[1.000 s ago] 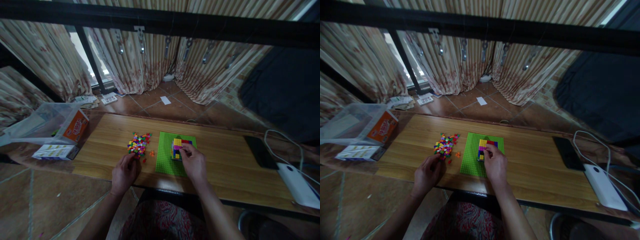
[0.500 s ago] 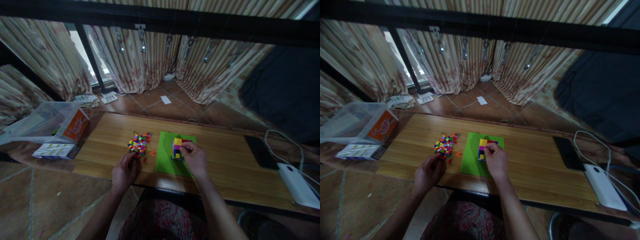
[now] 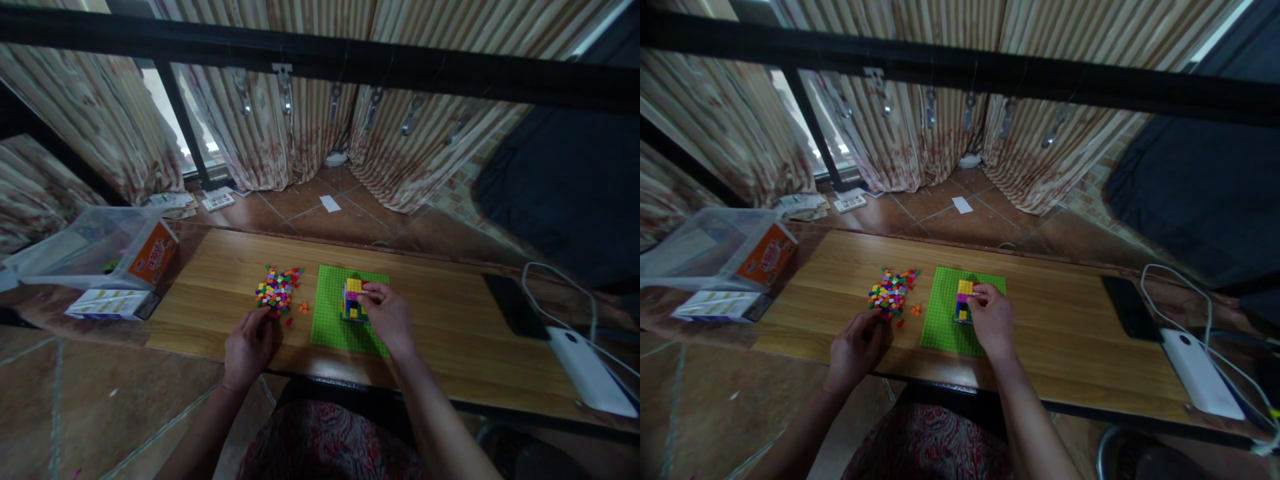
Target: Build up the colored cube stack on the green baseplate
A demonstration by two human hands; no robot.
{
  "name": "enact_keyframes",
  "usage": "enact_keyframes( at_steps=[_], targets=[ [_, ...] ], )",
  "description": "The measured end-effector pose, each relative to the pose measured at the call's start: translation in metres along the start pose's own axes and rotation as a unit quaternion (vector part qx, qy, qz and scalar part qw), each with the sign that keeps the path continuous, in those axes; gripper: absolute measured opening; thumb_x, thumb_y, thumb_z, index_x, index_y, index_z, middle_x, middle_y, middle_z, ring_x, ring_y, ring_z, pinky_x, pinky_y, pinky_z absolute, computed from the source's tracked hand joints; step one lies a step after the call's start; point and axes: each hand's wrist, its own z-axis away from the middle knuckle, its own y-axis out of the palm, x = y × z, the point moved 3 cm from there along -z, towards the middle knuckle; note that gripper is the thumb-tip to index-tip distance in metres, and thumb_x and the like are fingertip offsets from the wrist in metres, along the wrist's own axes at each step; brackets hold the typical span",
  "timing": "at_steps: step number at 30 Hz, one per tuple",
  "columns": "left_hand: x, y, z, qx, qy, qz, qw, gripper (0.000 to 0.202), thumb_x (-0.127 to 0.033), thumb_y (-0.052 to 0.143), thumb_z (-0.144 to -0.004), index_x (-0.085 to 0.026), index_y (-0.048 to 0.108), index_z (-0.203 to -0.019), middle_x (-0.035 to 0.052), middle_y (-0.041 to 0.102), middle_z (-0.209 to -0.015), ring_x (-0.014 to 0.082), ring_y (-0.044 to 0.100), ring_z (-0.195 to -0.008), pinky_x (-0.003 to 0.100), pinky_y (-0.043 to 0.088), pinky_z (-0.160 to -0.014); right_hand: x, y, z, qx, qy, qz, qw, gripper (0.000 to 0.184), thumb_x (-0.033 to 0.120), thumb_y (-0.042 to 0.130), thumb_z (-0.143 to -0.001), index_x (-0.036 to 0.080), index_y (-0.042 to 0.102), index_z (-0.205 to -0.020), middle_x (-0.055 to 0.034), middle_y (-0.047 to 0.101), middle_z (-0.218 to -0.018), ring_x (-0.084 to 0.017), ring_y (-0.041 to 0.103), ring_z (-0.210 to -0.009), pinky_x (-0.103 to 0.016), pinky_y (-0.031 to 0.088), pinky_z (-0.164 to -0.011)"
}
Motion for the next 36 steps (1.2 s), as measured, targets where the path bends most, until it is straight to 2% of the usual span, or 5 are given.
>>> enact_keyframes(
  at_steps=[7, 11, 17, 25, 36],
  targets=[
    [-0.001, 0.001, 0.001, 0.002, -0.004, 0.013, 1.000, 0.028, -0.029, 0.048, -0.089, -0.022, 0.061, -0.113, 0.0061, 0.068, -0.110, 0.0191, 0.066, -0.099, 0.030, 0.053, -0.085, 0.011, -0.007, 0.025, -0.068, -0.021, -0.075, 0.995, 0.021, 0.036, 0.065, -0.078, 0.019, 0.068, -0.089, -0.0080, 0.074, -0.087, -0.020, 0.070, -0.078, -0.034, 0.054, -0.073],
    [-0.001, 0.002, 0.003, 0.006, -0.006, 0.014, 1.000, 0.028, -0.027, 0.049, -0.089, -0.023, 0.061, -0.113, 0.0056, 0.068, -0.111, 0.0187, 0.065, -0.101, 0.030, 0.053, -0.087, 0.029, 0.014, 0.047, 0.010, -0.071, -0.067, 0.995, 0.018, 0.036, 0.061, -0.082, 0.021, 0.069, -0.089, -0.0052, 0.074, -0.089, -0.019, 0.068, -0.080, -0.032, 0.053, -0.074],
    [-0.001, 0.002, 0.004, 0.013, -0.007, 0.018, 1.000, 0.029, -0.024, 0.048, -0.089, -0.023, 0.060, -0.115, 0.0057, 0.068, -0.111, 0.0178, 0.065, -0.099, 0.030, 0.053, -0.085, 0.046, 0.066, 0.061, 0.140, -0.177, 0.048, 0.973, 0.019, 0.025, 0.051, -0.088, 0.022, 0.070, -0.087, -0.0039, 0.071, -0.086, -0.018, 0.065, -0.077, -0.031, 0.049, -0.073],
    [-0.001, 0.003, 0.005, 0.015, -0.008, 0.027, 0.999, 0.031, -0.022, 0.050, -0.087, -0.023, 0.059, -0.117, 0.0055, 0.068, -0.111, 0.0177, 0.065, -0.101, 0.030, 0.053, -0.089, 0.050, 0.110, 0.061, 0.208, -0.267, 0.122, 0.933, 0.020, 0.016, 0.051, -0.089, 0.023, 0.070, -0.089, -0.0048, 0.067, -0.089, -0.020, 0.061, -0.087, -0.032, 0.047, -0.080],
    [-0.001, 0.003, 0.005, 0.007, -0.008, 0.032, 0.999, 0.033, -0.019, 0.050, -0.087, -0.021, 0.057, -0.119, 0.0074, 0.069, -0.110, 0.0190, 0.065, -0.101, 0.032, 0.053, -0.088, 0.049, 0.141, 0.069, 0.229, -0.311, 0.221, 0.895, 0.017, 0.015, 0.052, -0.090, 0.023, 0.066, -0.084, -0.0079, 0.062, -0.092, -0.024, 0.056, -0.096, -0.035, 0.046, -0.081]
  ],
)
